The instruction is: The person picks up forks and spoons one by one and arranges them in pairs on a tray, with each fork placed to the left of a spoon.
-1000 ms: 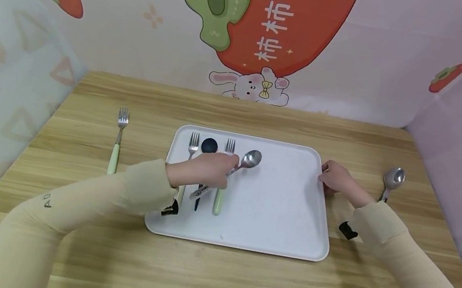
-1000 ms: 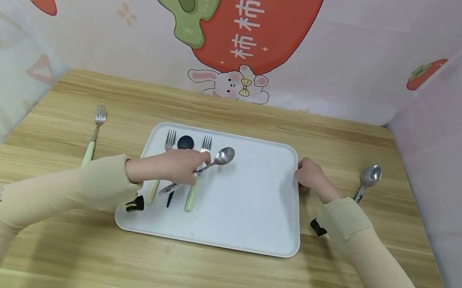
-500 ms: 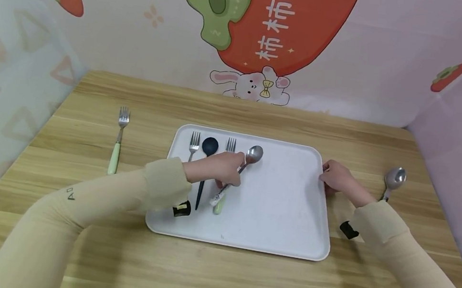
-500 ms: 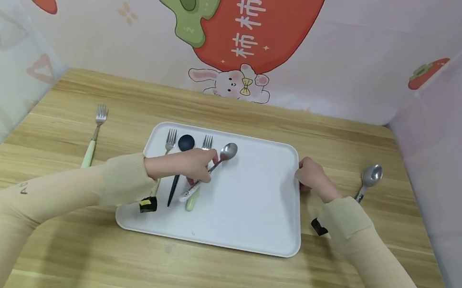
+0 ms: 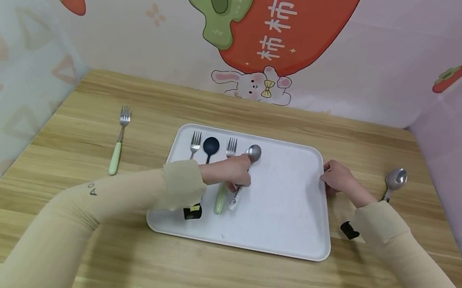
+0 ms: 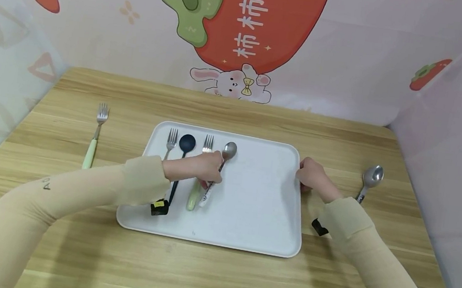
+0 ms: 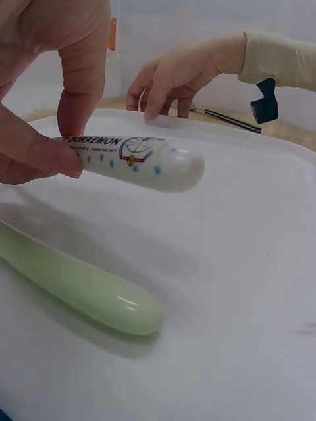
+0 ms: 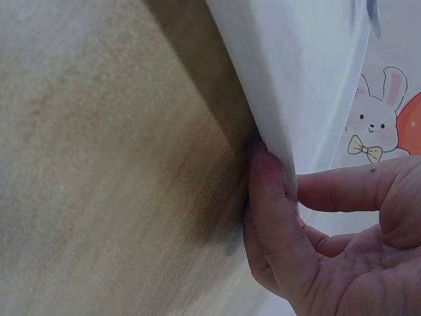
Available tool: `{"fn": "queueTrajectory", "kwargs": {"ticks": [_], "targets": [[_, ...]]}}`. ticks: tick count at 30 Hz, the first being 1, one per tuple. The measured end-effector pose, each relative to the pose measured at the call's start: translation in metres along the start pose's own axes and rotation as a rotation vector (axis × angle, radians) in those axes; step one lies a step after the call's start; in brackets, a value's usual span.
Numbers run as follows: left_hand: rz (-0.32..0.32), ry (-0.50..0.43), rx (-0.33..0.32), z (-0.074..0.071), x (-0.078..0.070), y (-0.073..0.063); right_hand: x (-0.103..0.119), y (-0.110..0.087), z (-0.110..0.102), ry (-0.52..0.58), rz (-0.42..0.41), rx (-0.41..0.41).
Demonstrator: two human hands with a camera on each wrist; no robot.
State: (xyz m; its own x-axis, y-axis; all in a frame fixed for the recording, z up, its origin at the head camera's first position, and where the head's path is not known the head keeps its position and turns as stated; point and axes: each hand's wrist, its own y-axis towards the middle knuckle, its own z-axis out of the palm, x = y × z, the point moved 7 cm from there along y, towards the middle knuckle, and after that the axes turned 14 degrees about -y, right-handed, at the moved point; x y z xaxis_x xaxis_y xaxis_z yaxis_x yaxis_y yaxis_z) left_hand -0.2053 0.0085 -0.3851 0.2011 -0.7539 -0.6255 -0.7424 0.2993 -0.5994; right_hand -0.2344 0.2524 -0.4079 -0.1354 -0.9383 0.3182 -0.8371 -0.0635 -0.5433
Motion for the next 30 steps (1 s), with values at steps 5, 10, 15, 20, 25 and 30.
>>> {"fn": "queueTrajectory", "kwargs": {"ticks": [5,10,15,20,25,30], "targets": [[0.01,0.069,-0.02,0.006,0.001,0.005,0.0,0.0,0.0,-0.004,0.005,0.001],[0.017,0.094,-0.018,0.011,0.002,0.007,0.0,-0.001,0.0,-0.018,0.018,0.009],[0.022,0.074,-0.015,0.015,0.003,0.006,0.0,-0.002,0.0,-0.023,0.027,0.012],[0.029,0.089,-0.015,0.019,0.003,0.007,-0.001,-0.001,0.0,-0.009,0.033,0.018],[0.034,0.101,-0.023,0.019,0.003,0.007,-0.001,-0.001,0.001,-0.012,0.031,0.025],[0.036,0.093,-0.028,0.018,0.002,0.007,0.0,-0.001,0.001,-0.015,0.031,0.021]]}}
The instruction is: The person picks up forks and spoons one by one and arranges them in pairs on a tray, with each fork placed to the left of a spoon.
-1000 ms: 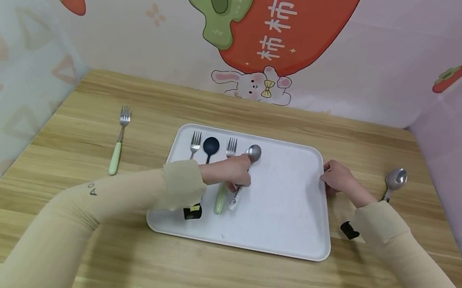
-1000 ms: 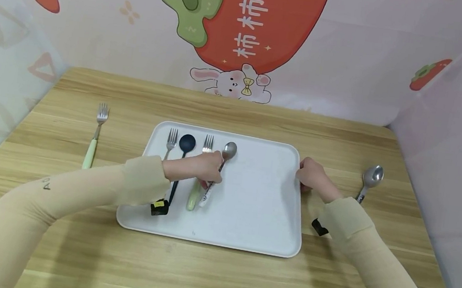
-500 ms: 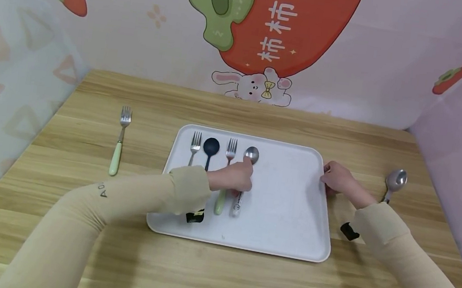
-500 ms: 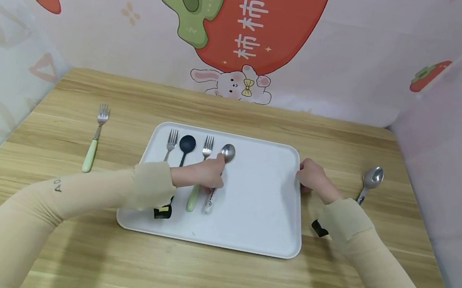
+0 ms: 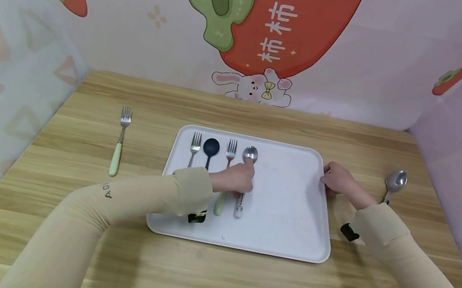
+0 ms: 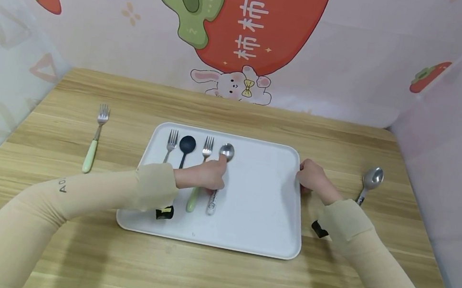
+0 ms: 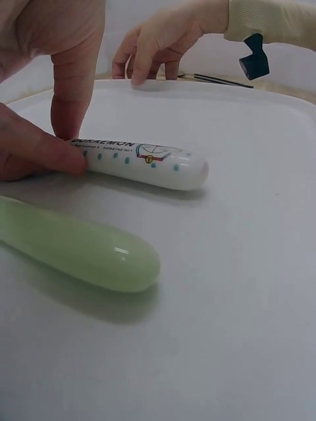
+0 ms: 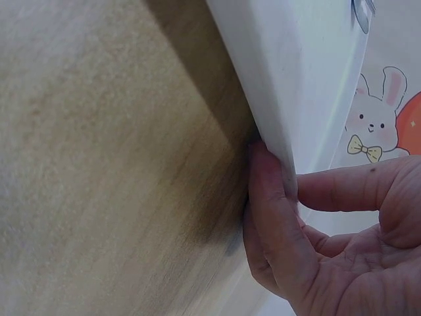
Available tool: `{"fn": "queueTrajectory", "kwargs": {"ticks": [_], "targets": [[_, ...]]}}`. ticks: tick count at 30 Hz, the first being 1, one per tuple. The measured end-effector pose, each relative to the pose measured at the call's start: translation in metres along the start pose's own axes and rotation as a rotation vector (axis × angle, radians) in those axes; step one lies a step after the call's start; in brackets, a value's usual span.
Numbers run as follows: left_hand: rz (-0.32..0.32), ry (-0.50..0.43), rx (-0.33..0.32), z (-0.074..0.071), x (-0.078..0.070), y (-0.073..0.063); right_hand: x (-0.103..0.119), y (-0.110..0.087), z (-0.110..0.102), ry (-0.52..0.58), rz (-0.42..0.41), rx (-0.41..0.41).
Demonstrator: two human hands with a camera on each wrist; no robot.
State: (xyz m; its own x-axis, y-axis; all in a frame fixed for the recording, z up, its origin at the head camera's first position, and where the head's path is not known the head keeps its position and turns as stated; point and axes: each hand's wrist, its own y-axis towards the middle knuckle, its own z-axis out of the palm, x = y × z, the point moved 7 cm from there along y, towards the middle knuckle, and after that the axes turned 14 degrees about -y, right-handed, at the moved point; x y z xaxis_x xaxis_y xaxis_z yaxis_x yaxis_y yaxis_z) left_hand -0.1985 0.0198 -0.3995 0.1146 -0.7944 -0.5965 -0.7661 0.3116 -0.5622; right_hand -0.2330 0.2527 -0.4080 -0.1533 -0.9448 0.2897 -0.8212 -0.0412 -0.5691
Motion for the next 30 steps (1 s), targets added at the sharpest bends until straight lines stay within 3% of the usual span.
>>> {"fn": "queueTrajectory", "kwargs": {"ticks": [15,30], "targets": [[0.01,0.0,-0.004,-0.0004,0.0018,-0.0013,0.0002,0.0003,0.0012,-0.002,-0.002,-0.007],[-0.029,0.003,-0.006,-0.0008,0.002,-0.0012,-0.0004,-0.0003,-0.0002,-0.007,0.004,-0.006]]}}
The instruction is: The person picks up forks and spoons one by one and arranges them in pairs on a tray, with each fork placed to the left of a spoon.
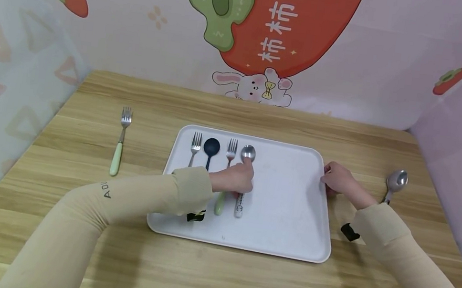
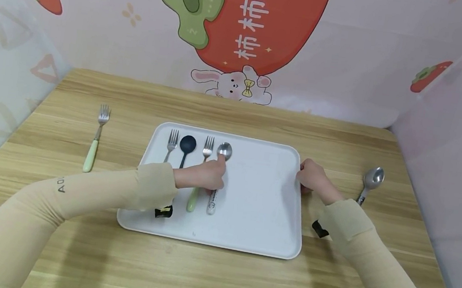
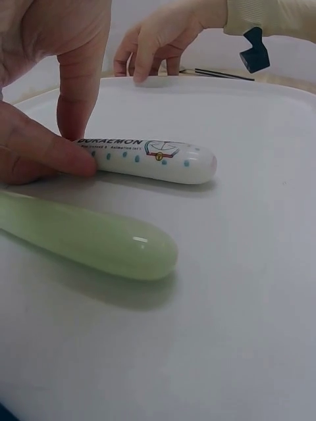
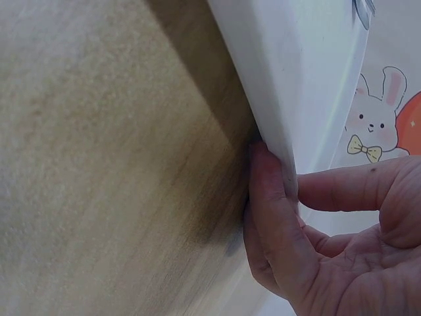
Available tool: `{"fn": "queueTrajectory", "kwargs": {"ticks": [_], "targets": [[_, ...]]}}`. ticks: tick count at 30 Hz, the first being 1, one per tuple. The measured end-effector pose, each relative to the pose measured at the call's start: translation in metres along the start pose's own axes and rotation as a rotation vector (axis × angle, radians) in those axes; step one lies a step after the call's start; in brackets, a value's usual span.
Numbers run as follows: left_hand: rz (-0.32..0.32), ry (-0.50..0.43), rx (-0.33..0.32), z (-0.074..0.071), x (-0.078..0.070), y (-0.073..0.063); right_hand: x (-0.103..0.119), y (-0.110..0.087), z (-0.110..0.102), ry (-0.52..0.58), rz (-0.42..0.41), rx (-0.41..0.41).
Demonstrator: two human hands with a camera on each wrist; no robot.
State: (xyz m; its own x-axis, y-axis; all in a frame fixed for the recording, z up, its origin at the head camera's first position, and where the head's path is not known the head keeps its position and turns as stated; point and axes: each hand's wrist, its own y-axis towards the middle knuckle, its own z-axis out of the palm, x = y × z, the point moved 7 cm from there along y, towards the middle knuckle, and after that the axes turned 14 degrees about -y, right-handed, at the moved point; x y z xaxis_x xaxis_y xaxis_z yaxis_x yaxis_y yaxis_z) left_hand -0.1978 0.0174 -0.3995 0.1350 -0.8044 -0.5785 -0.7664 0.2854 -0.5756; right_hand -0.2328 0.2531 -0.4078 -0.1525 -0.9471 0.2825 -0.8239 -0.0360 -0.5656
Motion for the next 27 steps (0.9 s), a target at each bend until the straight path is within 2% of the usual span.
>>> {"fn": "queueTrajectory", "kwargs": {"ticks": [13,20,27], "targets": [[0.017,0.01,0.009,0.0004,-0.0002,-0.0001,0.001,-0.0024,-0.0012,0.004,-0.017,-0.007],[0.015,-0.019,0.018,-0.0008,0.0003,0.0008,0.0026,-0.0033,-0.0013,0.003,-0.022,-0.008],[0.0,0.028,0.038,-0.0046,-0.0015,-0.002,0.003,-0.0027,-0.0006,0.002,-0.02,-0.007]]}}
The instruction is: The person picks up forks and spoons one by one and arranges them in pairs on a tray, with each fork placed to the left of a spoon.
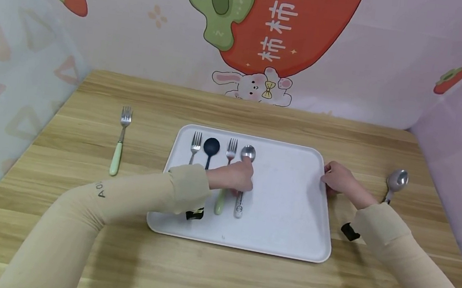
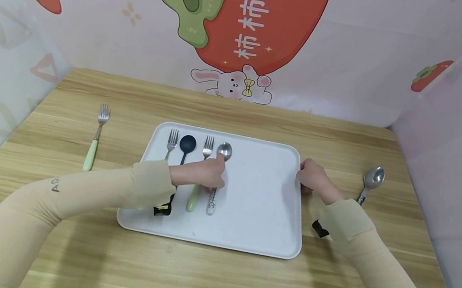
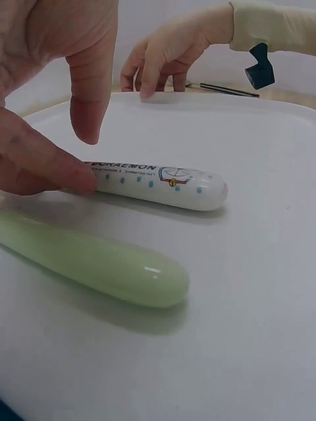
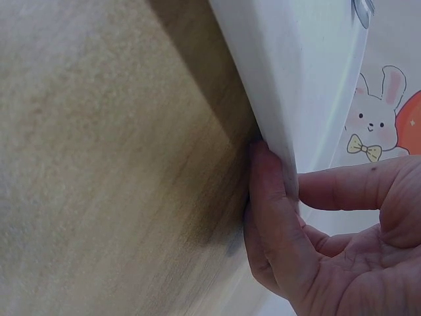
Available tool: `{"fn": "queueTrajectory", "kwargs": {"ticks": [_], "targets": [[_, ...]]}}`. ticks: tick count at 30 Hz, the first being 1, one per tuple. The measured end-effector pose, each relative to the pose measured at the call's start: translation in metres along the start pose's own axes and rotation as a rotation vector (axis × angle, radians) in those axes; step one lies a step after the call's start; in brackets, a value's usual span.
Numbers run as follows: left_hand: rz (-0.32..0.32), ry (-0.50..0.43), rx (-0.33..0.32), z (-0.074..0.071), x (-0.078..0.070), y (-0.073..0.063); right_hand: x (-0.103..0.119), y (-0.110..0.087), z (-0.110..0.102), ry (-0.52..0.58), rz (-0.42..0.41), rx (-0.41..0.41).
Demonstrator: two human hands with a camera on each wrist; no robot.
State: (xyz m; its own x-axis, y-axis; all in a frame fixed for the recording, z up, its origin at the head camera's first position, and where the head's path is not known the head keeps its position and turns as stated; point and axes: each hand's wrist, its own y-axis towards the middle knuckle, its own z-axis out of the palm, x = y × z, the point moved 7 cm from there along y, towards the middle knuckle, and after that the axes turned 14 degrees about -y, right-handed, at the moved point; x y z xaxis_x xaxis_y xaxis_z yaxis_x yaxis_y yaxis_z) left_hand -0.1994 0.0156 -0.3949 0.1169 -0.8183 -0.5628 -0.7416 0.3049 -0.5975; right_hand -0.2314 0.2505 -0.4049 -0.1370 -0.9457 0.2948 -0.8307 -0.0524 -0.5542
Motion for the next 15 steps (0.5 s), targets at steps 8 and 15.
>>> {"fn": "queueTrajectory", "kwargs": {"ticks": [8,15], "targets": [[0.079,0.141,0.022,-0.009,-0.005,-0.015,-0.001,0.001,0.0,0.008,0.006,0.003],[0.203,0.339,0.0,-0.014,-0.005,-0.03,-0.001,0.001,0.0,0.006,0.004,0.006]]}}
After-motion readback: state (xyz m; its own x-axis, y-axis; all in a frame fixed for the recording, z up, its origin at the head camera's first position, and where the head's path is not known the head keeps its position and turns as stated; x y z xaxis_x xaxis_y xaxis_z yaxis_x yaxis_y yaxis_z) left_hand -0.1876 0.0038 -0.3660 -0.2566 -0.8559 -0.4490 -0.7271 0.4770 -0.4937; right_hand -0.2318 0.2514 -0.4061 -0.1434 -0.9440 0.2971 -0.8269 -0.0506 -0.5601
